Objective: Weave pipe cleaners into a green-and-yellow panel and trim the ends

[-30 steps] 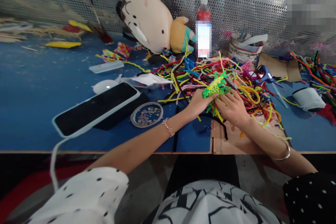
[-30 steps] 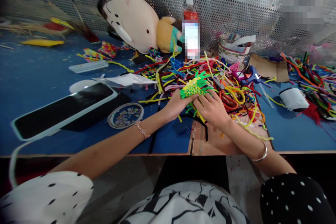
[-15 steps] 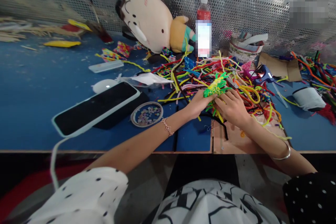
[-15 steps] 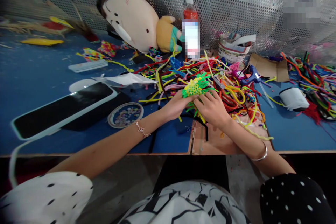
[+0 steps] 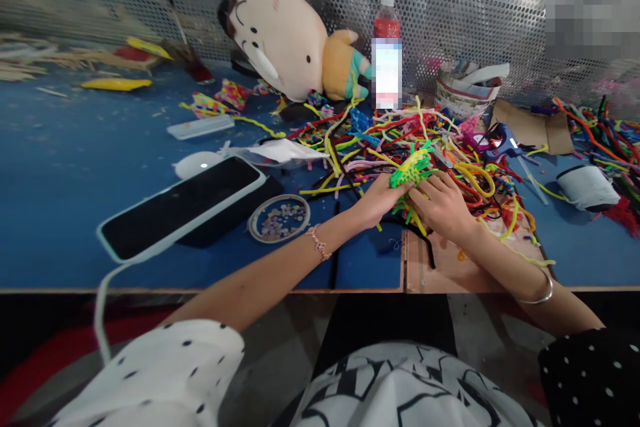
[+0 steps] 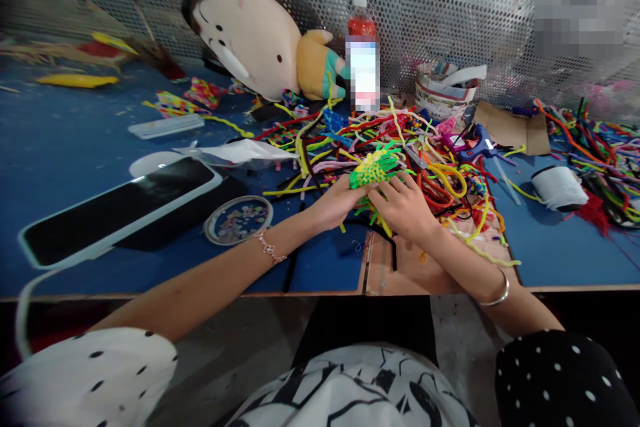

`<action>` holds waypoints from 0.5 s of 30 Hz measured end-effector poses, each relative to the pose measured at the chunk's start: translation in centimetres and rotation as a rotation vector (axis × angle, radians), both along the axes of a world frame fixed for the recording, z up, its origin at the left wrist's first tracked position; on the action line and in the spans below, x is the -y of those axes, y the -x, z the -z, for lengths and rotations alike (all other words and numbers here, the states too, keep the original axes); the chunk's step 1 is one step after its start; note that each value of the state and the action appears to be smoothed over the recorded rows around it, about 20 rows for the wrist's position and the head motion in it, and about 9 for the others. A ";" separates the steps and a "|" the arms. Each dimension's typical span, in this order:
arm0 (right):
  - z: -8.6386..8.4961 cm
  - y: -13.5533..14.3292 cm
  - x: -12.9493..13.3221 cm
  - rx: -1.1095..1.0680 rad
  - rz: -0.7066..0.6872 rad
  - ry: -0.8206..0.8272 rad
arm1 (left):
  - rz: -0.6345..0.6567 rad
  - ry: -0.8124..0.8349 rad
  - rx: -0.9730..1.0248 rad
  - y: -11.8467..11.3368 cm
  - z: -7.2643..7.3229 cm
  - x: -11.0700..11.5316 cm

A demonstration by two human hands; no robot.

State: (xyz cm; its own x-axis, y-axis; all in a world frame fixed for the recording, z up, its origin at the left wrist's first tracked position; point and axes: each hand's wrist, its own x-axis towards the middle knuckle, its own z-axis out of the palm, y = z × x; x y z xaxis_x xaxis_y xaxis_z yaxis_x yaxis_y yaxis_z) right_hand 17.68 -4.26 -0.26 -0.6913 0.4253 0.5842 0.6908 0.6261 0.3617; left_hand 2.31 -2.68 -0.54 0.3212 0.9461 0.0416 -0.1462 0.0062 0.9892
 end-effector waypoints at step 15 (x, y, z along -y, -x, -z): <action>0.0 -0.2 -0.1 -0.018 -0.045 0.033 | -0.015 0.065 0.011 0.0 -0.2 0.3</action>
